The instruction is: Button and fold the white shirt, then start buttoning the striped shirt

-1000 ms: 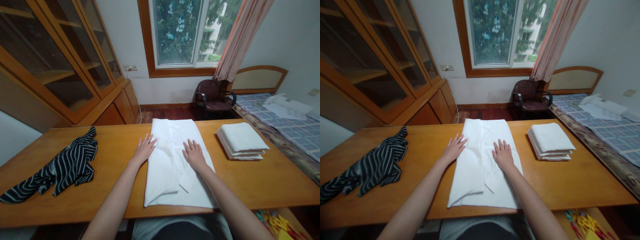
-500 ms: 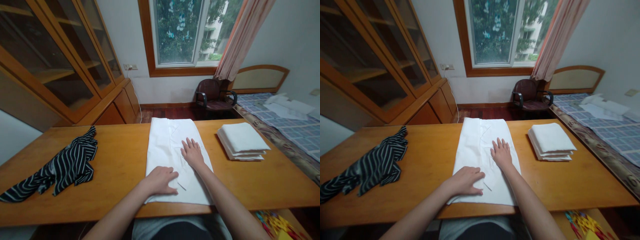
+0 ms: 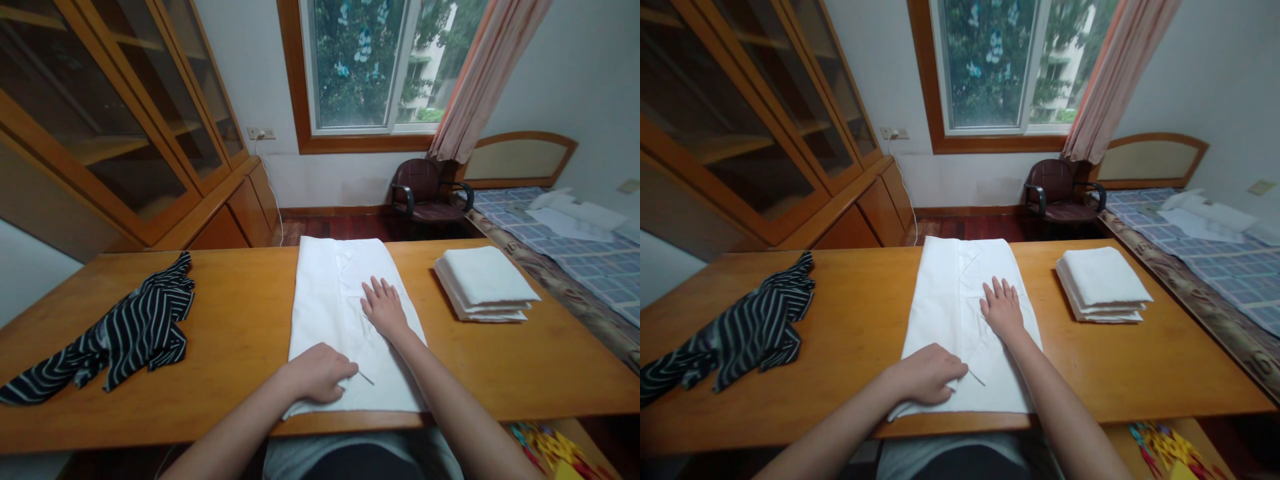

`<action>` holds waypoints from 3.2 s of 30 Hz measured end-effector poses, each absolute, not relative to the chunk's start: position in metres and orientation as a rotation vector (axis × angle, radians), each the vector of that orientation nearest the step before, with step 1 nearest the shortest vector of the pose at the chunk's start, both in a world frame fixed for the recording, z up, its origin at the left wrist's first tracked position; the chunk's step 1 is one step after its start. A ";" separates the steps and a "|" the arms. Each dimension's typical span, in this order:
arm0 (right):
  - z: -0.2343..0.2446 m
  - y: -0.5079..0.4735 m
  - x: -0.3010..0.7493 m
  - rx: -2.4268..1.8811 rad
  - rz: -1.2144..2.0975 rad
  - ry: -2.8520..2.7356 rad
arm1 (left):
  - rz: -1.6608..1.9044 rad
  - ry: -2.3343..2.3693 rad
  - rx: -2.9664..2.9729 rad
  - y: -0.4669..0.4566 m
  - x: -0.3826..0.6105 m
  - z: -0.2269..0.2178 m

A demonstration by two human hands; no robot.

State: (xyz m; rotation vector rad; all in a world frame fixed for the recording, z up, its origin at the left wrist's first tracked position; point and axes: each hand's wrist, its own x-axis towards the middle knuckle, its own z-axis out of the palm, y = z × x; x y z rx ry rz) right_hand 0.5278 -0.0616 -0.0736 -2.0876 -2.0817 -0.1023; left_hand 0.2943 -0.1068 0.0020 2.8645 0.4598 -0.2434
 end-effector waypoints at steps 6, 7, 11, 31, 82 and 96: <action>-0.071 -0.063 0.527 -2.103 -0.094 -2.098 | -0.222 0.425 2.780 -0.106 0.295 0.004; -0.071 -0.063 0.527 -2.105 -0.093 -2.101 | -0.179 0.410 2.750 -0.103 0.294 0.005; -0.070 -0.065 0.527 -2.094 -0.107 -2.107 | 0.132 0.584 2.754 -0.079 0.290 0.000; -0.072 -0.075 0.549 -2.032 0.013 -2.143 | 0.293 1.373 2.820 0.007 0.295 -0.060; -0.076 -0.083 0.583 -2.012 0.014 -2.179 | 0.199 1.318 2.794 0.009 0.276 -0.057; -0.075 -0.085 0.588 -1.888 0.051 -2.099 | 0.644 1.433 2.544 0.071 0.280 -0.066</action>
